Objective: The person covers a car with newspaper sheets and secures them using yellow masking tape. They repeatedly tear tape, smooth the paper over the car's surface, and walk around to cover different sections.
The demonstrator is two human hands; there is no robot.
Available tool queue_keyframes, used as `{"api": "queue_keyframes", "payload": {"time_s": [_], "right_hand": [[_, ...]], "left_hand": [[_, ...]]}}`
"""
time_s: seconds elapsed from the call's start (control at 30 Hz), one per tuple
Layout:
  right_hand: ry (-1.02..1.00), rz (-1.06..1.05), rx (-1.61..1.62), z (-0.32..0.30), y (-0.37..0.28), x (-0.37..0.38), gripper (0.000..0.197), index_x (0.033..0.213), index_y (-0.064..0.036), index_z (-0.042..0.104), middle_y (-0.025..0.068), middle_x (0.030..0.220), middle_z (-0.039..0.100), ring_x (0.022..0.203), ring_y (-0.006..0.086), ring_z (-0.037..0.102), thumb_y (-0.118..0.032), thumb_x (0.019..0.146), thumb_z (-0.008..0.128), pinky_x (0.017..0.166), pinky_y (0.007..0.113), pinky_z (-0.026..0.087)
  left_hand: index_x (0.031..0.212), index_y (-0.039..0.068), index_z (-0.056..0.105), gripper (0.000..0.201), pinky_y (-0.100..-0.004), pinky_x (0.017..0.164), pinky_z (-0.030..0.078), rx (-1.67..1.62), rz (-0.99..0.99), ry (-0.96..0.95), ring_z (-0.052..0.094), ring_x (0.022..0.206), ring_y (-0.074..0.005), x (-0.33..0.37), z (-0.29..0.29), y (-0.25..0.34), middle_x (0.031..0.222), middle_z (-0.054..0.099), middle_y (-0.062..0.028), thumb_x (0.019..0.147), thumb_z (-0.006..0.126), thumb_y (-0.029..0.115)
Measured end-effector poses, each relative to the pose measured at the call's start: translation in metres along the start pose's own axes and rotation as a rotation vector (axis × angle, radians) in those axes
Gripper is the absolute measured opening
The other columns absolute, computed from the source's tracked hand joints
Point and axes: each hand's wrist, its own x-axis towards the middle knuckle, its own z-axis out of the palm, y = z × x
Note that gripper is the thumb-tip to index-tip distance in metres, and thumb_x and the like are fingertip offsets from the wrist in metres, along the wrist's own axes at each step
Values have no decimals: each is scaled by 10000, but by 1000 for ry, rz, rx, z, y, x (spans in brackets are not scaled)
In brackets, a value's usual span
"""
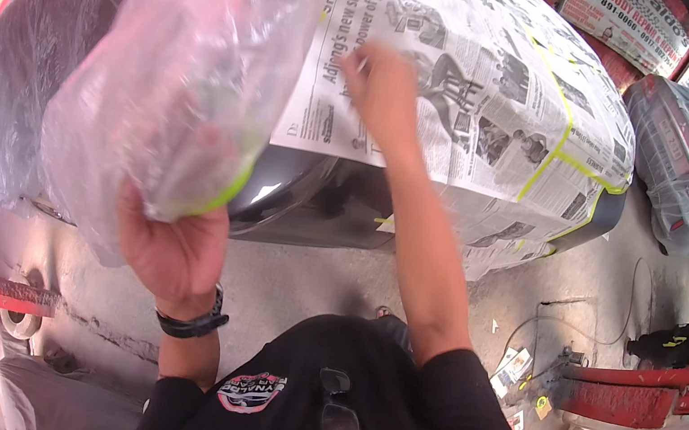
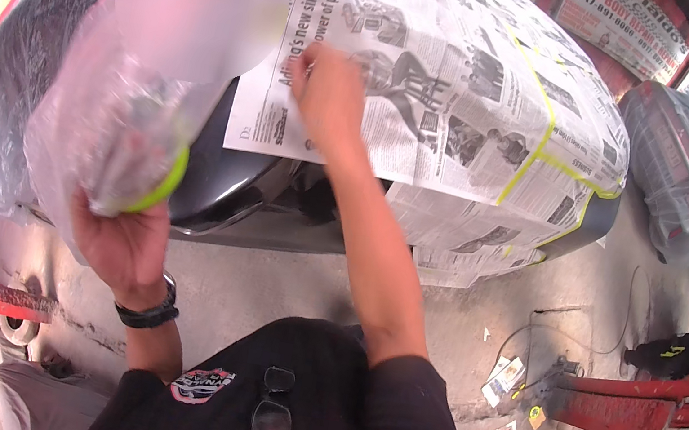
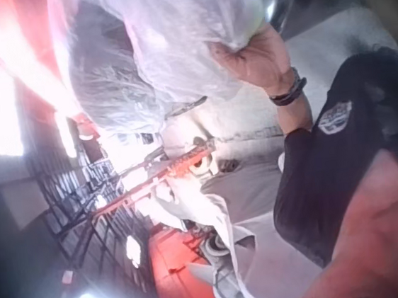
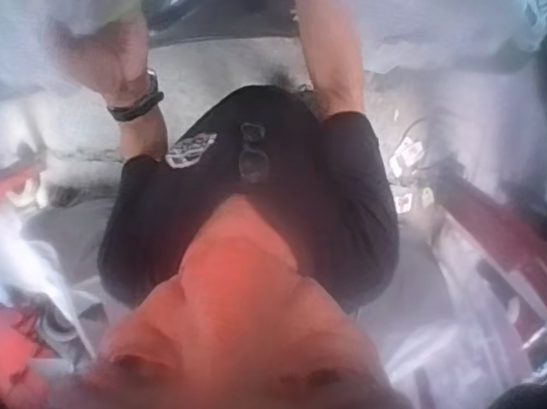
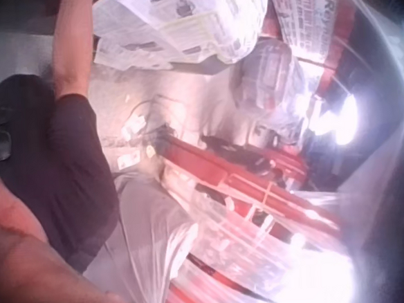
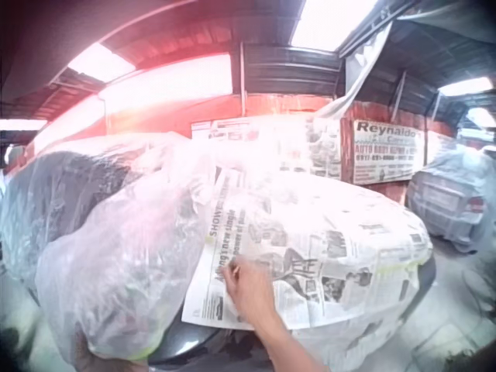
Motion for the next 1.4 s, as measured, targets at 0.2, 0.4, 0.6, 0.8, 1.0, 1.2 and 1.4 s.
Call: {"api": "queue_keyframes", "payload": {"time_s": [0.2,0.4,0.6,0.8,1.0,1.2,1.4], "right_hand": [[-212,-258,284,-20,-28,-123,119,987,-17,626,154,857,588,765,356,609,-70,882,606,660,409,498],[-211,-153,377,-59,-12,-177,220,1028,-4,638,133,917,604,779,290,620,-21,813,681,668,371,512],[-362,-301,284,-73,-11,-206,200,990,-24,618,106,997,575,904,286,595,-64,807,686,734,369,522],[-521,-239,199,-80,1,-233,201,955,-20,592,115,999,564,925,296,580,-55,767,654,747,377,518],[-501,-204,259,-80,7,-247,229,976,-11,583,127,992,568,911,318,582,-11,755,642,752,393,513],[-495,-119,352,-80,8,-246,208,1007,-17,586,139,973,573,853,325,598,-4,806,635,700,397,515],[-557,-281,360,-75,26,-239,177,963,-20,572,126,897,545,710,329,595,-30,801,642,603,413,504]], "left_hand": [[1364,36,462,405,-472,1036,470,176,-101,474,541,1235,-291,-37,-15,-41,1355,539,-150,1020,417,244],[1171,66,545,260,-387,919,526,445,-291,435,632,1080,-235,-81,-19,-63,1191,632,-135,1023,479,269],[1329,-22,439,415,-296,964,443,1211,-594,180,560,1166,-161,-140,-33,-99,1278,574,-130,930,549,9],[1476,-21,291,678,-275,783,494,1378,-593,154,631,911,-148,-155,-42,-117,1006,644,-94,853,560,-32],[1461,1,318,675,-281,654,479,1543,-505,130,628,774,-146,-165,-45,-125,856,622,-97,841,582,-28],[1220,-20,464,355,-292,647,491,1474,-573,266,643,744,-152,-157,-29,-118,844,643,-108,881,567,-4],[1057,-16,487,167,-296,636,501,1402,-824,141,665,740,-156,-147,-25,-101,845,662,-116,905,553,-3]]}}
